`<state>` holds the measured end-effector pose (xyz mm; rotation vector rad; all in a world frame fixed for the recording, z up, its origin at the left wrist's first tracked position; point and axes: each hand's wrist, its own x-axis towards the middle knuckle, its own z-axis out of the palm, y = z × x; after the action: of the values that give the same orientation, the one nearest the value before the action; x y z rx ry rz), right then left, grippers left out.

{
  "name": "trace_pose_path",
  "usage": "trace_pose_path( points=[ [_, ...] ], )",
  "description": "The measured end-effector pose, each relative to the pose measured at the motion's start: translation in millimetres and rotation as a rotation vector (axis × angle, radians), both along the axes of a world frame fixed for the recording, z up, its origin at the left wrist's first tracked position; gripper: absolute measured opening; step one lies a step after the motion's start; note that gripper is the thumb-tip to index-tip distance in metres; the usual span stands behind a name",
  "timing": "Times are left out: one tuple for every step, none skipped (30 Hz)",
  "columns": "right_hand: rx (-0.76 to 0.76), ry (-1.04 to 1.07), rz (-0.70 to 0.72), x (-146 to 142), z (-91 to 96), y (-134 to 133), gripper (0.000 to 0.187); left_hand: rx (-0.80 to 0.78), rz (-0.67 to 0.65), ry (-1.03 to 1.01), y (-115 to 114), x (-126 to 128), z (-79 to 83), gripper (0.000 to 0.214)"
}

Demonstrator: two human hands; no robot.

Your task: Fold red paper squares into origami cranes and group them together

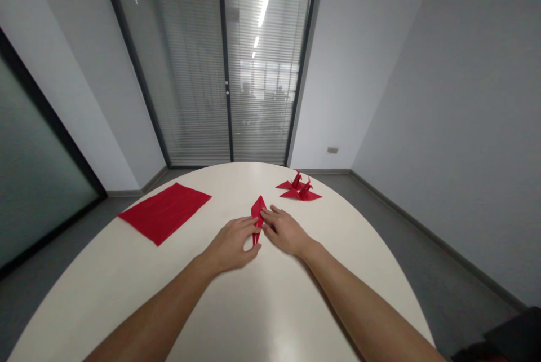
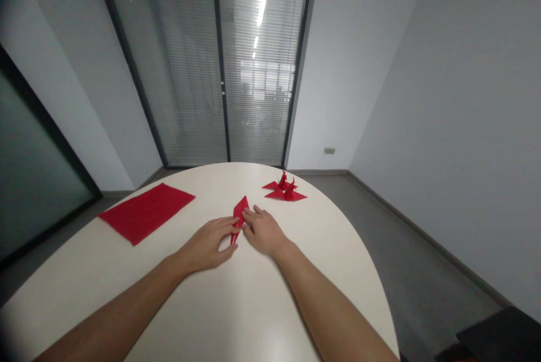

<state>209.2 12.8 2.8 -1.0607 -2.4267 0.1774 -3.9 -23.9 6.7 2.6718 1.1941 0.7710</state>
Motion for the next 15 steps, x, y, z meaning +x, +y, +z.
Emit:
trace_pose_path(
  points=[
    [-0.002,-0.009,-0.009,0,-0.5,0,0.042,-0.001,-0.005,0.003,0,0,0.6,0.034],
    [-0.007,-0.022,-0.021,1,-0.9,0,0.044,-0.001,-0.009,0.006,-1,0,1.3,0.035],
    [-0.015,-0.038,-0.034,1,-1.3,0,0.045,-0.002,-0.013,0.009,-1,0,2.2,0.036],
    [-0.027,-0.056,-0.046,1,-1.7,0,0.047,-0.003,-0.018,0.013,-2,0,3.1,0.036],
    [-0.040,-0.072,-0.056,1,-1.9,0,0.049,-0.003,-0.025,0.017,-3,1,4.2,0.035],
    [-0.053,-0.082,-0.064,2,-2.0,0,0.050,-0.004,-0.032,0.020,-4,1,5.4,0.034],
    [-0.065,-0.087,-0.070,2,-1.8,0,0.051,-0.007,-0.037,0.017,-5,2,6.6,0.032],
    [-0.074,-0.087,-0.075,2,-1.5,0,0.052,-0.012,-0.039,0.006,-6,2,7.8,0.030],
    [-0.081,-0.082,-0.078,2,-0.9,0,0.054,-0.018,-0.041,-0.008,-6,3,9.0,0.029],
    [-0.086,-0.075,-0.080,2,-0.1,0,0.055,-0.026,-0.039,-0.025,-7,3,9.9,0.028],
    [-0.088,-0.066,-0.077,2,0.9,-1,0.056,-0.036,-0.031,-0.043,-7,3,10.5,0.027],
    [-0.087,-0.058,-0.069,2,2.0,-1,0.056,-0.046,-0.018,-0.057,-6,4,10.7,0.026],
    [-0.082,-0.048,-0.053,2,3.2,-2,0.057,-0.054,0.000,-0.068,-5,4,10.4,0.024],
    [-0.073,-0.040,-0.028,2,4.4,-2,0.057,-0.060,0.019,-0.075,-4,3,9.7,0.023],
    [-0.061,-0.032,0.003,2,5.3,-3,0.056,-0.065,0.037,-0.081,-3,3,8.6,0.023]
  ],
)
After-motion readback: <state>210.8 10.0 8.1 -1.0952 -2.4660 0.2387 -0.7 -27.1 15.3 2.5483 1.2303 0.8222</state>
